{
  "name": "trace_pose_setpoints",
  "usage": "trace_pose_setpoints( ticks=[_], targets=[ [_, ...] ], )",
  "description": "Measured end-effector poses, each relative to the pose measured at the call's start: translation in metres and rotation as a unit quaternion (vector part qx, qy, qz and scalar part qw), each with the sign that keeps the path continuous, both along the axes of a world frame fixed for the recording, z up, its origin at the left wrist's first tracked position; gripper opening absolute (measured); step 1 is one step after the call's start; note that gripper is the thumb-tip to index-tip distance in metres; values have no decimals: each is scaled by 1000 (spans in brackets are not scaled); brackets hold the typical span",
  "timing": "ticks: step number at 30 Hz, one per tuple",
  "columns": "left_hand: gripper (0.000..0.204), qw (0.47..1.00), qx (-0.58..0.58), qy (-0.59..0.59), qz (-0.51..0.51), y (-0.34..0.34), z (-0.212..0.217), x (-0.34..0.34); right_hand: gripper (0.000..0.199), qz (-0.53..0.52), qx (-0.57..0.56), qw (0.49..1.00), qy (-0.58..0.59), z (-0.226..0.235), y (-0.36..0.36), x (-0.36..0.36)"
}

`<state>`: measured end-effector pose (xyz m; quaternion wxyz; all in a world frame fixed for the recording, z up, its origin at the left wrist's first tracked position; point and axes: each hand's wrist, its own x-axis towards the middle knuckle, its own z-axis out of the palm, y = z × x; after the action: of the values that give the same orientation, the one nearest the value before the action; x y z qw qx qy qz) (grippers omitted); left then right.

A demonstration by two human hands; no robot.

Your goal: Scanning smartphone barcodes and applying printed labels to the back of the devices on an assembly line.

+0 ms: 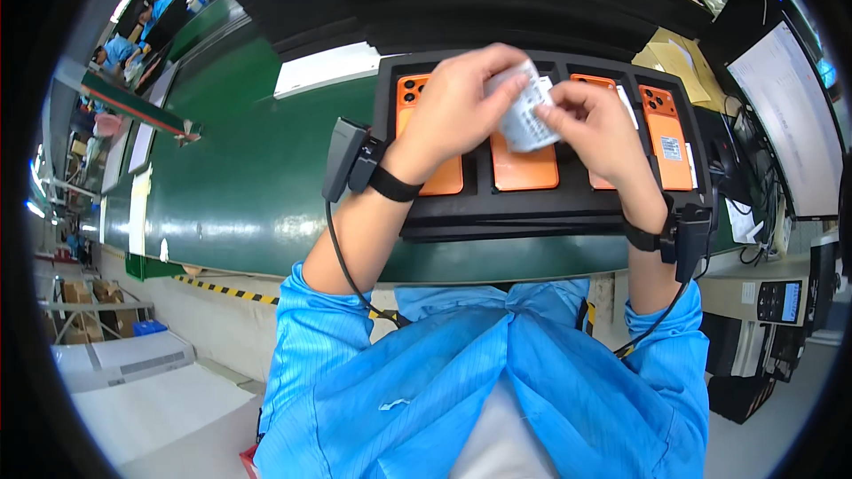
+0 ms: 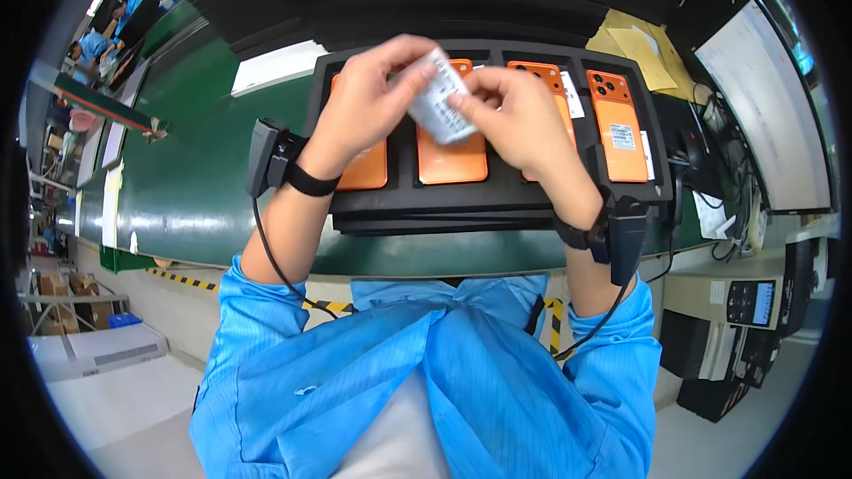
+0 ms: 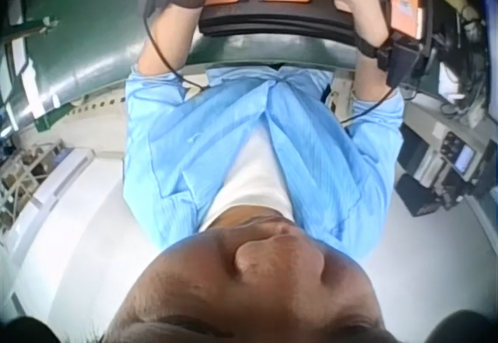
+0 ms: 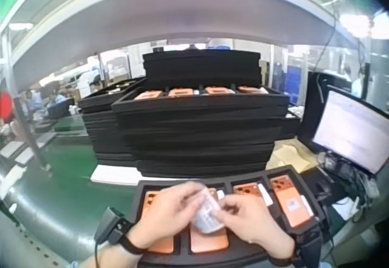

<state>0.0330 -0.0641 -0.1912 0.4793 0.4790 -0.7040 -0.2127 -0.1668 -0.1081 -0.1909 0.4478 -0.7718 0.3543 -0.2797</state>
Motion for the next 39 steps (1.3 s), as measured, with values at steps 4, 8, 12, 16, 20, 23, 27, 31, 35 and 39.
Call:
trace_pose_setpoints(
  ticks=[4, 8, 12, 16, 20, 23, 27, 31, 35, 39],
  targets=[
    [16, 991, 5, -62, 115, 31, 2, 29, 23, -128, 0, 989, -77, 3, -13, -2],
    [26, 959, 11, -278, -58, 63, -14, 37, 23, -73, 100, 986, -110, 7, -15, 0],
    [26, 946, -42, -320, -46, 67, -19, 40, 21, -47, 148, 984, -90, 8, -18, 15],
    [22, 935, -138, -324, -33, 69, -18, 41, 24, -52, 13, 998, 17, 9, -35, 24],
    [23, 938, -204, -277, 34, 79, -20, 45, 24, -17, -21, 998, 65, 11, -55, 43],
    [15, 947, -233, -180, 132, 86, -23, 50, 22, 48, -29, 991, 124, 3, -58, 74],
    [15, 944, -247, -165, 146, 88, -25, 50, 18, 84, -38, 984, 150, -6, -57, 115],
    [13, 949, -229, -184, 118, 89, -21, 45, 16, 16, -139, 976, 167, -5, -56, 133],
    [28, 952, -160, -248, 77, 92, -19, 41, 35, -29, -298, 946, 123, -3, -51, 108],
    [55, 952, -78, -243, 169, 114, -35, 35, 29, -76, -426, 895, 108, 10, -56, -9]
  ],
)
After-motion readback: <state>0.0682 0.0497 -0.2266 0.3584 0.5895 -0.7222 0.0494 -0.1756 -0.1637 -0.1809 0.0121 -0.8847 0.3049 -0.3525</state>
